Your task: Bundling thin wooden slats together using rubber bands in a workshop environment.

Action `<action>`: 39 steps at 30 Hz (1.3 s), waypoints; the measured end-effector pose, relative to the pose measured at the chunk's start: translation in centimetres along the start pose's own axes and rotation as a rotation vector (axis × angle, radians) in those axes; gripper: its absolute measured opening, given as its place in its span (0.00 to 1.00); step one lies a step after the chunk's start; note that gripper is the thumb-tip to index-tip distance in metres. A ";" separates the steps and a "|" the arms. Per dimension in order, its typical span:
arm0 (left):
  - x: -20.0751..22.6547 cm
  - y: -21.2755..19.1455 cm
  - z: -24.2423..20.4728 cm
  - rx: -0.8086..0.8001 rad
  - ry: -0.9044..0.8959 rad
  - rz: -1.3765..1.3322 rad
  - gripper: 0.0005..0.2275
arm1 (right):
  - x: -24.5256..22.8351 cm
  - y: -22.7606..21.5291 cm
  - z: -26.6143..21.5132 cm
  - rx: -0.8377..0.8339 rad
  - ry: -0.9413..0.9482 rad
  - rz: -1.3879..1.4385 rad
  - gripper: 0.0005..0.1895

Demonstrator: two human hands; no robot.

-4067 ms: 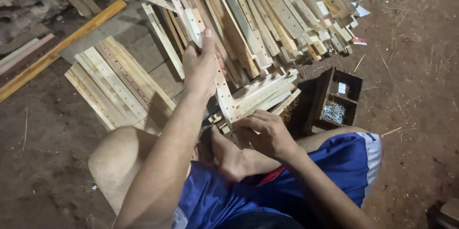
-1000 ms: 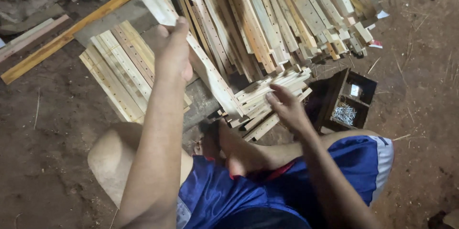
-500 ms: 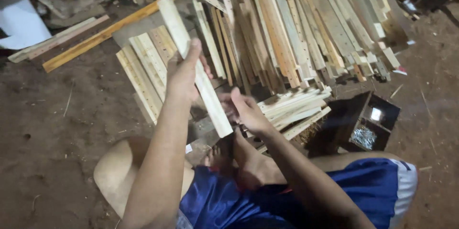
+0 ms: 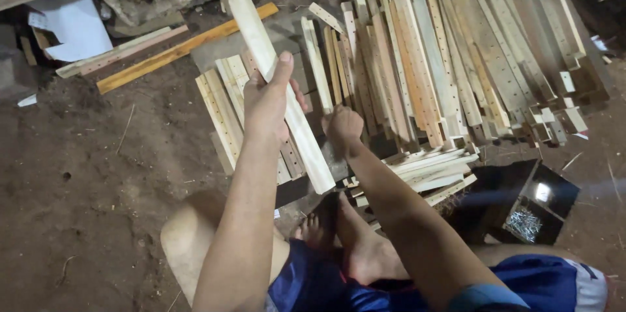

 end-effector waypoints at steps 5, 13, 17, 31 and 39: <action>0.2 0.3 0.4 0.026 0.022 -0.077 0.15 | 3.2 -1.7 -6.5 -0.228 0.076 0.171 0.13; -1.5 2.2 0.2 -0.028 0.024 -0.114 0.14 | 9.5 2.1 -9.9 -0.176 -0.043 0.190 0.14; -1.8 2.7 -0.3 -0.060 0.020 -0.150 0.14 | 12.1 3.1 -8.4 -0.263 0.107 0.165 0.18; -7.2 3.7 -0.9 -0.159 -0.163 -0.064 0.24 | 11.2 -9.1 -15.8 -0.563 0.285 1.518 0.13; -9.3 5.5 -1.9 -0.231 -0.130 -0.003 0.26 | 10.4 -10.0 -18.7 -0.550 0.174 1.344 0.23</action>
Point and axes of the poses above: each hand's wrist, its own z-axis towards the middle knuckle, its own y-axis out of the palm, x = y × z, the point moved 9 cm from there along z, towards the middle knuckle, and after that the axes turned 12 degrees about y, right-handed, at the moved point
